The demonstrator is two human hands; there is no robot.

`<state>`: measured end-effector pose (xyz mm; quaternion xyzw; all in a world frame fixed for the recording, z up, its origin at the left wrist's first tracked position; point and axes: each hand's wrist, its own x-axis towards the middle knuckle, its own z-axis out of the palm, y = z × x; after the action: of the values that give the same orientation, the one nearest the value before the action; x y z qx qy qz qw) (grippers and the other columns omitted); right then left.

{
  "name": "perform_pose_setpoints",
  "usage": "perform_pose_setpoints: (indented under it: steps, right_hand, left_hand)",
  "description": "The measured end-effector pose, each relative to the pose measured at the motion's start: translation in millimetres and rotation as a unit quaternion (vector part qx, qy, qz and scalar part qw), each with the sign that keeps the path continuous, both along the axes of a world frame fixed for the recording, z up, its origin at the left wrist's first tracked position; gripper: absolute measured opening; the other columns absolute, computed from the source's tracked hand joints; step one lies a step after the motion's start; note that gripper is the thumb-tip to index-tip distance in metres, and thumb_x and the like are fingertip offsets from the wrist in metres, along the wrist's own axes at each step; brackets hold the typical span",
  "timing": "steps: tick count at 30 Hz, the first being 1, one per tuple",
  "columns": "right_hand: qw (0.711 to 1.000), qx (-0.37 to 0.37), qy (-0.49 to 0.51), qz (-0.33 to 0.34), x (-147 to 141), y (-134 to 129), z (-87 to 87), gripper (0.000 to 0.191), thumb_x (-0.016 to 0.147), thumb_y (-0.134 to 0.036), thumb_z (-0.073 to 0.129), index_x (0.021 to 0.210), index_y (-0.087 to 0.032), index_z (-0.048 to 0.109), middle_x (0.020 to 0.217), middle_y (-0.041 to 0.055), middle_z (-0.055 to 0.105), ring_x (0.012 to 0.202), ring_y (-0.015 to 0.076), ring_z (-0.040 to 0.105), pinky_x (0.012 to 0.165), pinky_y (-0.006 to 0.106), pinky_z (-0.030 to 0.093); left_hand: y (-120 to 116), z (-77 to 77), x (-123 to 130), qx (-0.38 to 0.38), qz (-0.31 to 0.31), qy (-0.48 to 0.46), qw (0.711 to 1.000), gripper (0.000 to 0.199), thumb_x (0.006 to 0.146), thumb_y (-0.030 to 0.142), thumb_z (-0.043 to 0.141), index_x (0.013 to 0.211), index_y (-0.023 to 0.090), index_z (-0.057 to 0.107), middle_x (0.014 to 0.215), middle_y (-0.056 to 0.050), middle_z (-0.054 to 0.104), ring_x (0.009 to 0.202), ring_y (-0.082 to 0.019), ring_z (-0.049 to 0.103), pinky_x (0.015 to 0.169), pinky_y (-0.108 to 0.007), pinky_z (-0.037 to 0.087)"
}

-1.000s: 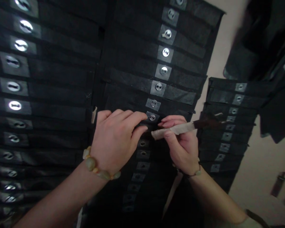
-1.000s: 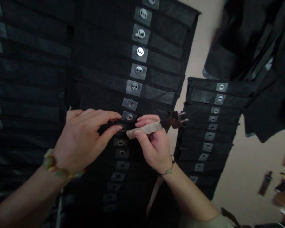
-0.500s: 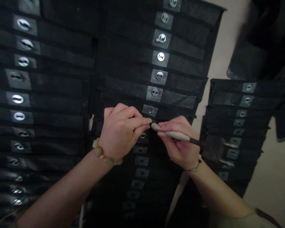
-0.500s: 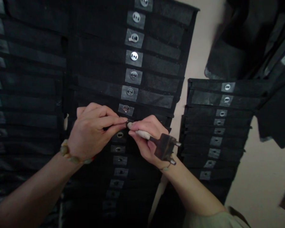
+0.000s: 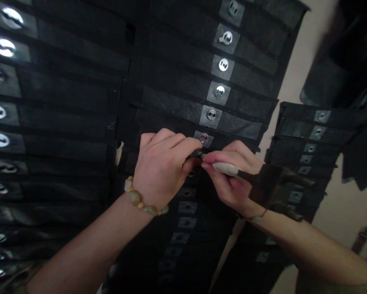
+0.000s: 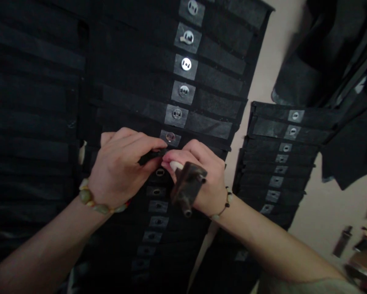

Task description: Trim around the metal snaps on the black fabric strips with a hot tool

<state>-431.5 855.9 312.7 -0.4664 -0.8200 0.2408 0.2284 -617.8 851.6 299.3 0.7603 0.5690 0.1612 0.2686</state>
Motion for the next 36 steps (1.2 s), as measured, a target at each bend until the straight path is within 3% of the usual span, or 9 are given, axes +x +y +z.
perform_pose_setpoints:
  steps: [7,14,17,20,23,28,36]
  right_hand:
    - [0.998,-0.026,-0.03,0.044,-1,8,7.9,0.004,0.094,-0.021,0.063,0.092,-0.018,0.065,0.086,0.0038,0.063,0.079,0.0149,0.059,0.072,0.028,0.05]
    - [0.98,-0.007,-0.171,0.099,-21,17,23.9,0.011,0.097,-0.021,0.055,0.099,-0.02,0.065,0.093,0.0051,0.059,0.079,0.0156,0.053,0.065,0.027,0.044]
    - [0.977,0.011,-0.184,0.104,-24,17,24.8,0.015,0.097,-0.019,0.051,0.098,-0.02,0.066,0.091,0.0055,0.058,0.078,0.0164,0.05,0.062,0.027,0.041]
    - [0.988,0.015,-0.134,0.074,-17,9,17.1,0.011,0.095,-0.017,0.056,0.093,-0.02,0.067,0.084,0.0042,0.057,0.073,0.0143,0.05,0.061,0.026,0.042]
    - [0.999,-0.003,-0.015,0.028,-3,2,3.8,0.005,0.091,-0.017,0.066,0.095,-0.02,0.066,0.083,0.0019,0.061,0.073,0.0122,0.056,0.064,0.025,0.047]
    - [0.986,0.019,0.159,-0.053,16,16,-15.5,0.013,0.088,-0.014,0.07,0.097,-0.022,0.066,0.091,0.0011,0.071,0.08,0.0151,0.066,0.07,0.031,0.055]
    - [0.984,0.024,0.178,0.014,20,39,-23.0,0.007,0.088,-0.018,0.069,0.094,-0.021,0.068,0.088,0.0009,0.072,0.077,0.0154,0.067,0.068,0.031,0.056]
  left_hand:
    - [1,3.6,-3,-0.035,0.005,-0.023,0.999,0.017,0.091,0.023,0.062,0.107,0.026,0.067,0.098,0.001,0.074,0.097,-0.023,0.061,0.078,-0.039,0.034]
    - [5,8.7,-4,-0.067,0.007,-0.035,0.997,0.012,0.09,0.021,0.06,0.099,0.024,0.068,0.1,-0.001,0.075,0.096,-0.025,0.062,0.078,-0.04,0.035]
    - [3,6.6,-4,-0.05,0.01,-0.038,0.998,0.013,0.093,0.021,0.057,0.099,0.024,0.068,0.1,-0.002,0.075,0.095,-0.023,0.062,0.078,-0.041,0.036]
    - [1,4.4,-4,-0.031,0.004,-0.041,0.999,0.012,0.09,0.023,0.063,0.101,0.023,0.068,0.099,0.0,0.075,0.094,-0.023,0.063,0.076,-0.041,0.036]
    - [3,6.1,-4,-0.024,0.003,-0.034,0.999,0.016,0.087,0.023,0.067,0.104,0.024,0.068,0.098,0.001,0.075,0.093,-0.022,0.064,0.077,-0.039,0.038]
    - [21,10.4,-2,0.007,0.005,-0.006,1.0,0.017,0.095,0.033,0.059,0.101,0.028,0.074,0.095,0.0,0.075,0.087,-0.02,0.064,0.08,-0.038,0.041]
    - [39,2.8,0,0.018,0.004,0.021,1.0,0.016,0.093,0.036,0.063,0.093,0.035,0.079,0.092,0.0,0.075,0.093,-0.023,0.059,0.082,-0.042,0.039]
